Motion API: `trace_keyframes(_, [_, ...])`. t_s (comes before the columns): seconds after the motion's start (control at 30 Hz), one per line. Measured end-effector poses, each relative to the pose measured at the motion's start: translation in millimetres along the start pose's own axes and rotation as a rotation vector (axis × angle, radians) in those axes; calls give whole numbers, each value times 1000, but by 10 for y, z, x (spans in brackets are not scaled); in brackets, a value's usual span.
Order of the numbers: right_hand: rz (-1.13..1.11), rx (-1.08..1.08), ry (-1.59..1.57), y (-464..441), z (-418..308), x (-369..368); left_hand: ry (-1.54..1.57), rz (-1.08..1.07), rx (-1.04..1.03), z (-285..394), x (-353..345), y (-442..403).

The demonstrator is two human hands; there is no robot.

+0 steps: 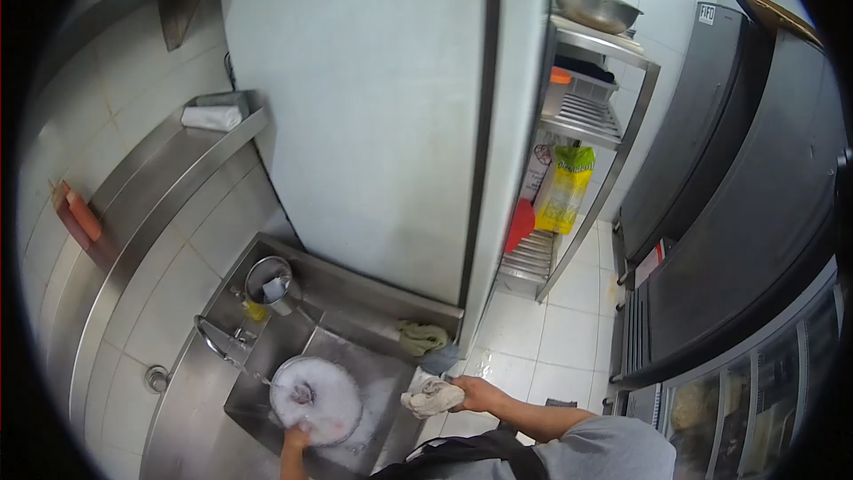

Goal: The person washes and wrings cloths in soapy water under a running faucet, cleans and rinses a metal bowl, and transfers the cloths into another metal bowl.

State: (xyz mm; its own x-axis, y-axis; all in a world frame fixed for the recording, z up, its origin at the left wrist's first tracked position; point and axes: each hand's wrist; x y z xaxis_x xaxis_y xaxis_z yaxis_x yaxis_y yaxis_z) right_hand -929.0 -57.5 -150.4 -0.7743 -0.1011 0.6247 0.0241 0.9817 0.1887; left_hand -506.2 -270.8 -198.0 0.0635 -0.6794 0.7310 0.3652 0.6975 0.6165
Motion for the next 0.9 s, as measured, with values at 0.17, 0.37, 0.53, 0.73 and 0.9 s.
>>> trace_keyframes(0.17, [138,-77,6,932,910,603,29,349,-101,1101,-209,-164])
trace_keyframes(0.37, [205,-609,40,2137,1989,1118,75,-284,-559,3068,-1013,-467])
trace_keyframes(0.53, [333,-935,193,3089,2836,1088,199,-1065,-712,4670,-907,-137])
trace_keyframes(0.73, [261,-1366,44,3880,3303,955,203,225,-1298,6850,244,-289])
trace_keyframes(0.9, [532,-1310,75,4132,3479,876,446,866,-1694,8730,1740,193])
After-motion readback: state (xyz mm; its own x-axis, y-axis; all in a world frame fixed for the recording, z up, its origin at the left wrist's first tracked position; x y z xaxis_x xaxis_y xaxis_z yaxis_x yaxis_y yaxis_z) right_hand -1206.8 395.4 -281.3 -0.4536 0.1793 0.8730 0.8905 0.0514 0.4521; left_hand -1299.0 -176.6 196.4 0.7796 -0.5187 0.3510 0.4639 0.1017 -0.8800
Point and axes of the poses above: each hand's wrist, its own y-axis away from the middle knuckle, its own x-axis out of the back of the hand, z = x × y, and after that the axes turned 5 degrees about -z, right-handed
